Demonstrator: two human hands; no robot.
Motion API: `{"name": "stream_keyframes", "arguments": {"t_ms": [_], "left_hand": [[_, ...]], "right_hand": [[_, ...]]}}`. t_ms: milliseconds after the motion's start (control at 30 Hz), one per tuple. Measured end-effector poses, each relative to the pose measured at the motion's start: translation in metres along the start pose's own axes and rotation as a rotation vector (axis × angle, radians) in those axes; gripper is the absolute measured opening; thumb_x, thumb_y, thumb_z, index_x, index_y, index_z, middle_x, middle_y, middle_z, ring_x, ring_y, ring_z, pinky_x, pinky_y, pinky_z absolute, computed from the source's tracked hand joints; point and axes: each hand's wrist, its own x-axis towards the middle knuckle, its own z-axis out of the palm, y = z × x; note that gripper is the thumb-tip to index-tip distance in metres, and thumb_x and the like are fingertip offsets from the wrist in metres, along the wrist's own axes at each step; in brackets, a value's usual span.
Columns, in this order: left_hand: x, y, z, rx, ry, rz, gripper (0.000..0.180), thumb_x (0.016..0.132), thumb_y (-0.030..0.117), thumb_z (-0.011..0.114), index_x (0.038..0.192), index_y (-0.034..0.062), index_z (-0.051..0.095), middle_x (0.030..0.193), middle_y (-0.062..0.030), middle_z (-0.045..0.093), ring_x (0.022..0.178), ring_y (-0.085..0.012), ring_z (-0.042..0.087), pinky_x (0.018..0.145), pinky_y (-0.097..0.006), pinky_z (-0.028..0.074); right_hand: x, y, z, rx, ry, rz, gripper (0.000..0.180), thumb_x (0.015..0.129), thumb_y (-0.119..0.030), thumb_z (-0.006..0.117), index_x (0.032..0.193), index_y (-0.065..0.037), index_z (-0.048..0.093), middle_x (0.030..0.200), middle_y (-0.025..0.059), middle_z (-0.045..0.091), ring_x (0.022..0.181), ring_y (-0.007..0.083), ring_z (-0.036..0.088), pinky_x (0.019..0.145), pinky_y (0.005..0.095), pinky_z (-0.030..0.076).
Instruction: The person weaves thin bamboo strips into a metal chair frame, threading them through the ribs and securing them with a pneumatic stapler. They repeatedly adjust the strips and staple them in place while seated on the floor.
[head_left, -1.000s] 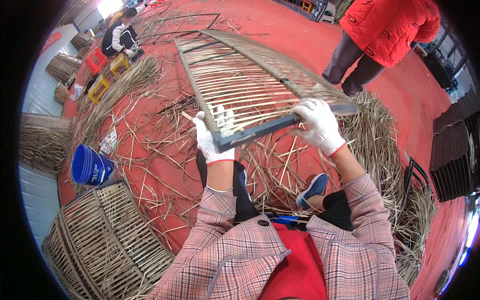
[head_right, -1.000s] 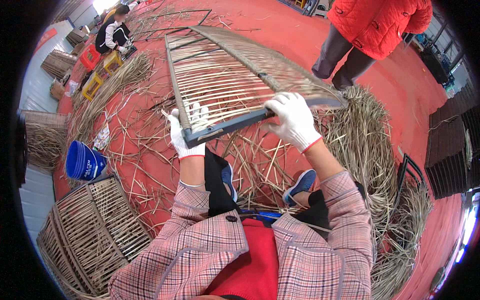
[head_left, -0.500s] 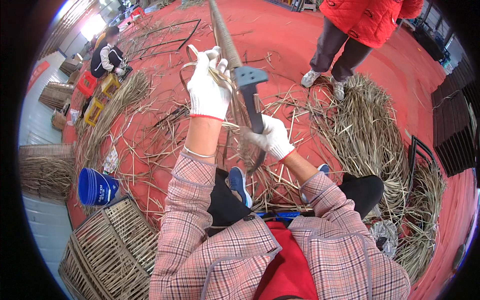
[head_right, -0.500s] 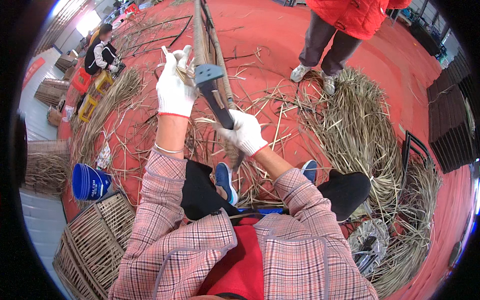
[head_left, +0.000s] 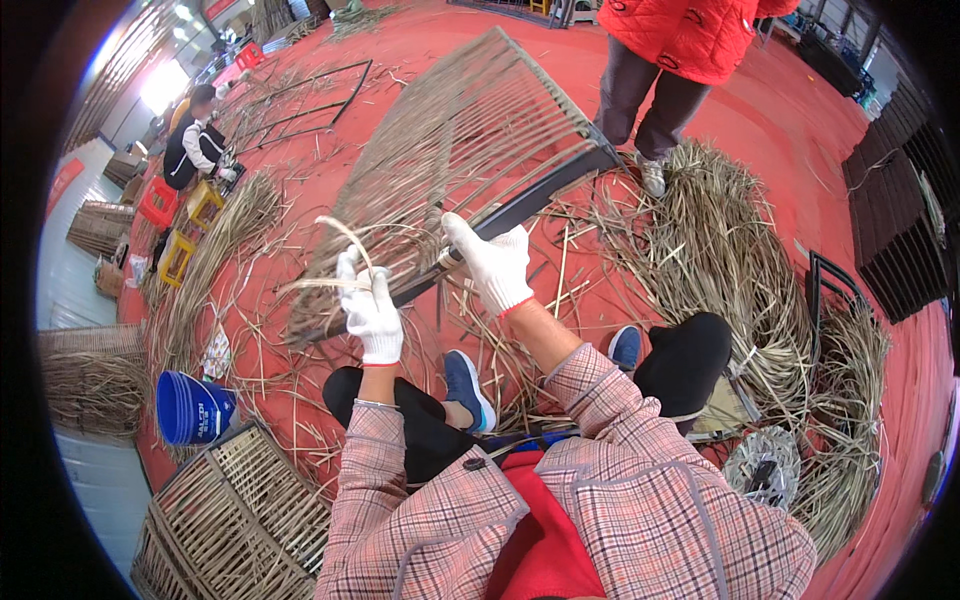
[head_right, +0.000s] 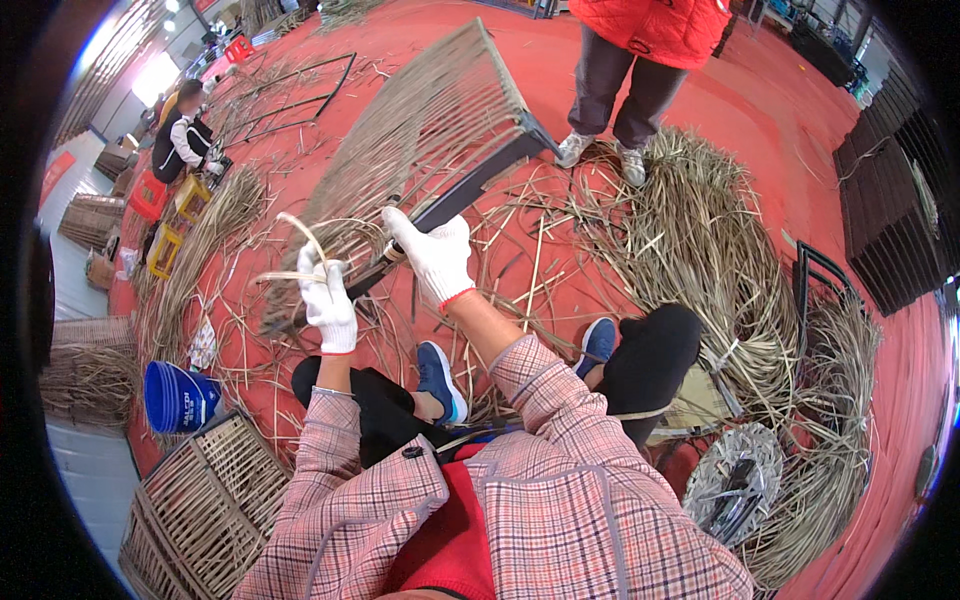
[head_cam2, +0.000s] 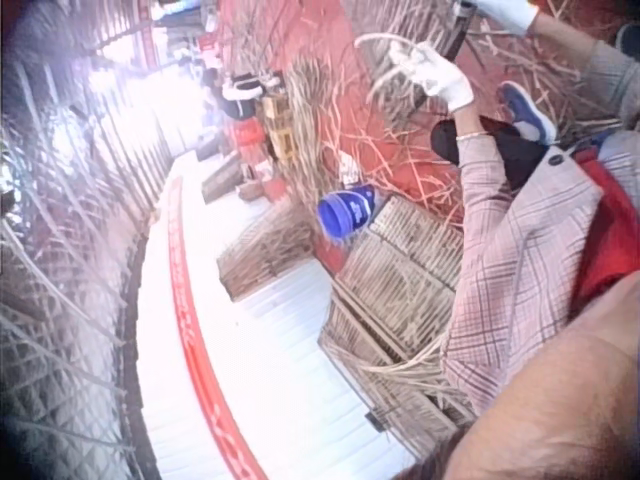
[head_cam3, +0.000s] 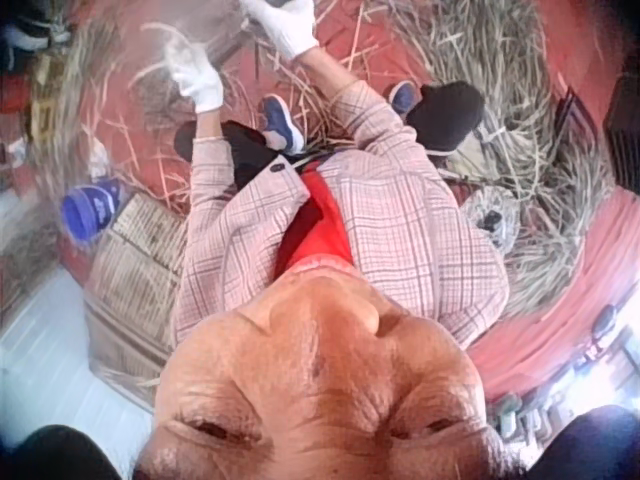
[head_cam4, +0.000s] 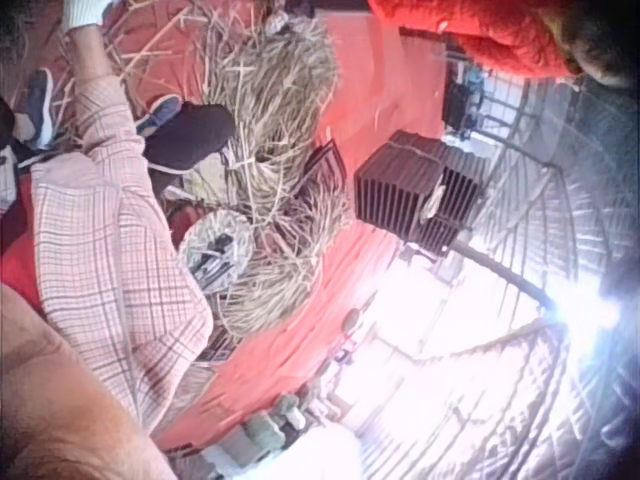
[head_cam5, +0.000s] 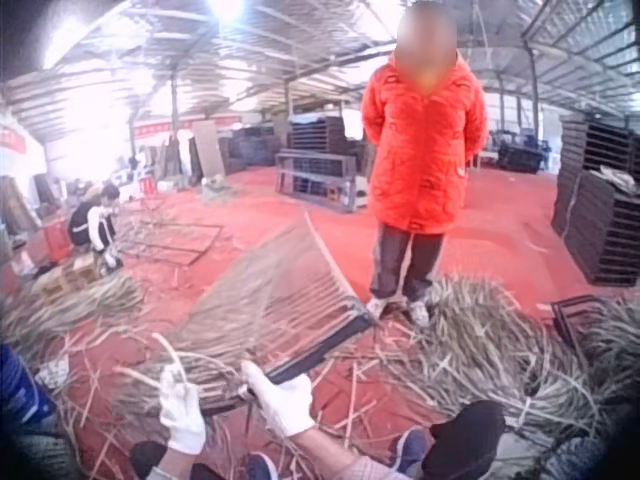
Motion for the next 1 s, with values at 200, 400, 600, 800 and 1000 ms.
{"name": "stream_keyframes", "arguments": {"t_ms": [200,400,600,800,1000], "left_hand": [[0.033,0.013,-0.032,0.341,-0.267,0.266,0.018,0.096,0.016,0.058,0.089,0.0067,0.071,0.095,-0.0091,0.068,0.095,-0.0308,0.061,0.092,-0.042,0.045],[-0.010,0.022,-0.056,0.502,-0.354,0.500,0.017,0.098,0.021,0.059,0.091,0.0112,0.071,0.090,-0.0075,0.067,0.087,-0.0286,0.060,0.083,-0.038,0.047],[-0.088,0.028,-0.070,0.365,-0.415,0.177,0.013,0.097,0.014,0.059,0.094,0.0083,0.070,0.092,-0.0098,0.068,0.088,-0.0283,0.062,0.082,-0.037,0.048],[-0.087,0.054,-0.069,0.227,-0.567,0.063,0.018,0.097,0.008,0.056,0.097,0.0068,0.074,0.095,-0.0097,0.068,0.095,-0.0267,0.063,0.089,-0.035,0.048],[-0.067,0.114,-0.024,0.079,-0.453,0.307,0.024,0.101,0.014,0.054,0.098,-0.0015,0.072,0.110,-0.0151,0.064,0.101,-0.0230,0.061,0.095,-0.036,0.046]], "right_hand": [[-0.025,0.002,-0.006,0.189,0.181,0.178,0.025,0.087,-0.021,0.082,0.082,-0.002,0.068,0.077,0.0070,0.070,0.063,0.0138,0.065,0.059,0.0306,0.056],[-0.073,0.017,-0.044,0.152,0.141,0.311,0.026,0.087,-0.025,0.083,0.087,-0.003,0.070,0.082,0.0043,0.072,0.068,0.0107,0.066,0.063,0.0271,0.054],[-0.120,0.035,-0.080,0.069,0.068,0.287,0.025,0.088,-0.026,0.081,0.086,-0.003,0.070,0.081,0.0032,0.073,0.071,0.0100,0.066,0.064,0.0281,0.053],[-0.140,0.056,-0.117,0.122,0.135,0.356,0.032,0.088,-0.032,0.081,0.094,-0.001,0.071,0.087,0.0040,0.075,0.074,0.0104,0.066,0.067,0.0280,0.053],[-0.142,0.065,-0.146,0.011,-0.132,0.448,0.035,0.090,-0.032,0.079,0.106,-0.002,0.073,0.096,0.0039,0.073,0.085,0.0103,0.064,0.078,0.0275,0.052]]}}
